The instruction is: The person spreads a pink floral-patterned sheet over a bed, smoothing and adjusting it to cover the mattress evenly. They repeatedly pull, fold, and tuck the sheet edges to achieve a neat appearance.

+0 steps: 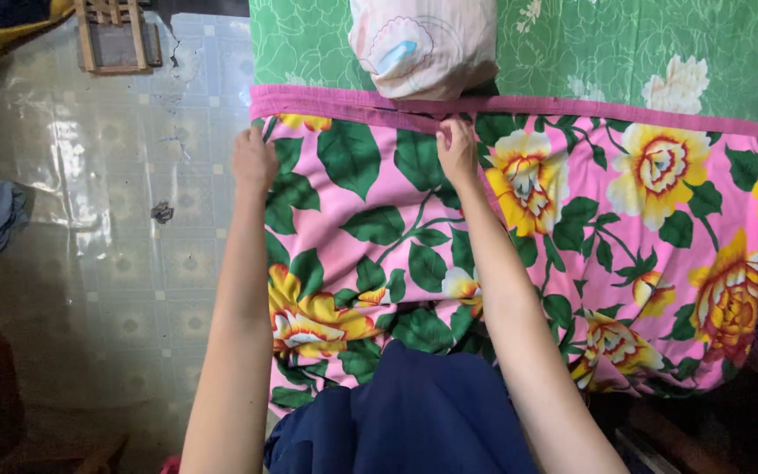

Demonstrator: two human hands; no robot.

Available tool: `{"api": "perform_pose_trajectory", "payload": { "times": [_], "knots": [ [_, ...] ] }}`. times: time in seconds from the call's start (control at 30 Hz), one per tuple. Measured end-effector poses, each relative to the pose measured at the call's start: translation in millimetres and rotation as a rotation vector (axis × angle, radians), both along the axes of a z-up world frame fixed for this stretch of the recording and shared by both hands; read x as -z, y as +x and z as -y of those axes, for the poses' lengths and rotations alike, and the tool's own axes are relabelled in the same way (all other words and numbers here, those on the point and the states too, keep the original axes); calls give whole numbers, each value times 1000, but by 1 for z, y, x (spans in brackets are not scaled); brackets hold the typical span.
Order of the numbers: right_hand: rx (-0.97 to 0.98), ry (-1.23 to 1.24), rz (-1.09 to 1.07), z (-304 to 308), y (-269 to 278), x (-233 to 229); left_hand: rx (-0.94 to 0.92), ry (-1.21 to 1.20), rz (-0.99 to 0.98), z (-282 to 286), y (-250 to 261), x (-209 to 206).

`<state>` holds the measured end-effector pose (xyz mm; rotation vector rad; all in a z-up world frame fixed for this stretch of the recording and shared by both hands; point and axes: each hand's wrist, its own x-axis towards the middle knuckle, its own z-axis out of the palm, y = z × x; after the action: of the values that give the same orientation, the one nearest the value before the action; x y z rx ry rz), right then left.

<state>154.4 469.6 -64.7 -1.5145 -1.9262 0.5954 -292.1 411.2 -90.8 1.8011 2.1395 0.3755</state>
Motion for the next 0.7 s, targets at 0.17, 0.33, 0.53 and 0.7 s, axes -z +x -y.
{"api": "perform_pose_trajectory", "payload": {
  "times": [0.17, 0.33, 0.53, 0.7],
  "knots": [
    [310, 36, 470, 25, -1, 2, 78, 64, 57, 21, 15, 10],
    [439, 27, 509, 25, 28, 38, 11, 152, 10, -4, 21, -8],
    [489, -12, 312, 3, 41, 31, -37, 51, -3, -47, 20, -7],
    [368, 156, 442, -43, 58, 27, -40, -1, -265, -69, 3, 3]
  ]
}}
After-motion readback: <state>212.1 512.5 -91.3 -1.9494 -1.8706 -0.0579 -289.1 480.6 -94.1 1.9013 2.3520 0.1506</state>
